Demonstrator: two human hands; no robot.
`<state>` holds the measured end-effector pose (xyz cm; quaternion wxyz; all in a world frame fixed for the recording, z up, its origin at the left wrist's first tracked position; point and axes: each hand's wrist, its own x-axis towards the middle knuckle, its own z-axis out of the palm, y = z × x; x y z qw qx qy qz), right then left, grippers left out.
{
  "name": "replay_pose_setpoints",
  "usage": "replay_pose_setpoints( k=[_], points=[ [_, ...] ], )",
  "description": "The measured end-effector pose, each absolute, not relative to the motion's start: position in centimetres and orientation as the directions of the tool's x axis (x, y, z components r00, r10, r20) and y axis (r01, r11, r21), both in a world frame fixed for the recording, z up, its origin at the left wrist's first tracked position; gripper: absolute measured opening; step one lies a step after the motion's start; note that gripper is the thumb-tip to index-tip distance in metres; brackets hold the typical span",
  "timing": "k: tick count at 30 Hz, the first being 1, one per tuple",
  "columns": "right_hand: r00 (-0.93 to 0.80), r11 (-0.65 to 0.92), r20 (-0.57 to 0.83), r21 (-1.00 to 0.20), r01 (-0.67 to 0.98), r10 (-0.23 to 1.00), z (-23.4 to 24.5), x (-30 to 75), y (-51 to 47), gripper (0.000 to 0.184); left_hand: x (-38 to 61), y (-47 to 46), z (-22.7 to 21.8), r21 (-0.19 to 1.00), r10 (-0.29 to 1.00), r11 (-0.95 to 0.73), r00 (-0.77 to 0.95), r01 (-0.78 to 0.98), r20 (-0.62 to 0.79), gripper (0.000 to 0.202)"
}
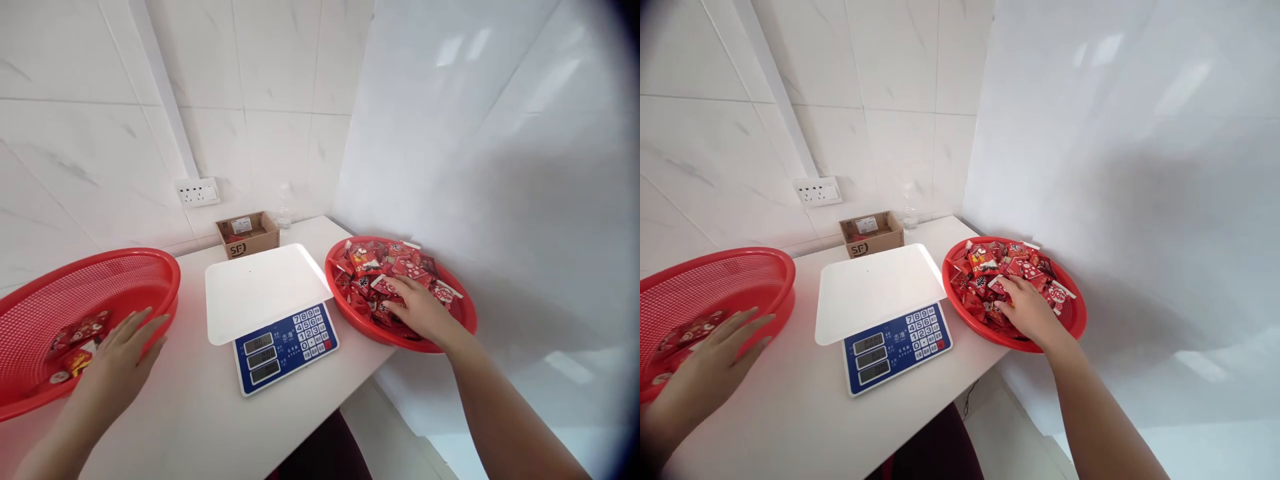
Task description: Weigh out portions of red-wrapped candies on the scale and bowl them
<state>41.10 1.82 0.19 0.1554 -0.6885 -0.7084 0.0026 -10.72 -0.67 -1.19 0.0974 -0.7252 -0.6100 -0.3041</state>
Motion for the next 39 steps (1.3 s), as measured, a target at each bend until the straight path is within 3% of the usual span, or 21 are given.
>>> replay_pose_setpoints(
  k=[3, 7, 10, 13, 17, 22, 24, 26, 28, 31, 34, 37, 39],
  points=[
    [-0.021, 0.036, 0.150, -0.093, 0.995, 0.988, -0.2, 41.8, 2.6, 0.053, -7.5, -1.1, -1.3, 0.254, 0.835, -0.243, 0.068, 0.936, 0.546, 0.028],
    [-0.087, 0.087, 0.173, 0.008, 0.996, 0.981, 0.4, 40.6, 4.6, 0.054, -2.9, -2.1, -2.0, 0.298, 0.814, -0.399, 0.185, 0.867, 0.551, 0.029],
    [-0.081, 0.073, 0.113, 0.071, 0.995, 0.990, 1.0, 39.6, 6.7, 0.058, -0.6, -3.0, -2.6, 0.338, 0.808, -0.458, 0.227, 0.822, 0.544, 0.028],
    [-0.076, 0.067, 0.084, 0.110, 0.992, 0.994, 0.9, 39.2, 8.4, 0.062, 0.4, -4.0, -3.0, 0.340, 0.807, -0.485, 0.262, 0.806, 0.530, 0.027],
    [-0.082, 0.070, 0.121, 0.104, 0.992, 0.989, 0.6, 39.4, 9.6, 0.052, 0.3, -4.8, -3.2, 0.318, 0.800, -0.497, 0.283, 0.808, 0.529, 0.026],
    [-0.001, -0.013, 0.259, 0.052, 0.999, 0.966, 2.2, 38.7, 9.4, 0.050, -0.3, -5.1, -2.9, 0.323, 0.799, -0.487, 0.265, 0.811, 0.540, 0.024],
    [0.006, 0.023, 0.366, -0.076, 0.997, 0.931, 3.4, 36.9, 8.8, 0.049, -0.1, -5.0, -2.7, 0.329, 0.800, -0.480, 0.251, 0.813, 0.545, 0.025],
    [-0.023, 0.155, 0.444, -0.262, 0.952, 0.895, 4.2, 33.9, 7.9, 0.046, 0.3, -4.7, -2.4, 0.323, 0.790, -0.480, 0.242, 0.816, 0.563, 0.029],
    [-0.120, 0.307, 0.449, -0.371, 0.877, 0.885, 4.3, 30.0, 7.2, 0.043, 1.0, -4.4, -2.2, 0.295, 0.769, -0.483, 0.239, 0.824, 0.592, 0.035],
    [-0.370, 0.549, 0.439, -0.410, 0.729, 0.819, 2.8, 24.0, 6.5, 0.042, 1.9, -3.9, -1.8, 0.239, 0.728, -0.487, 0.238, 0.840, 0.643, 0.042],
    [-0.567, 0.687, 0.388, -0.401, 0.606, 0.726, 0.3, 19.9, 6.1, 0.038, 2.3, -3.3, -2.0, 0.195, 0.719, -0.480, 0.255, 0.856, 0.647, 0.046],
    [-0.686, 0.750, 0.312, -0.370, 0.549, 0.657, -0.7, 19.6, 5.5, 0.036, 2.1, -2.5, -2.7, 0.158, 0.774, -0.458, 0.305, 0.875, 0.555, 0.050],
    [-0.648, 0.717, 0.313, -0.387, 0.580, 0.694, -0.1, 21.8, 5.1, 0.037, 1.7, -2.1, -3.3, 0.125, 0.823, -0.437, 0.340, 0.891, 0.455, 0.050]
  ],
)
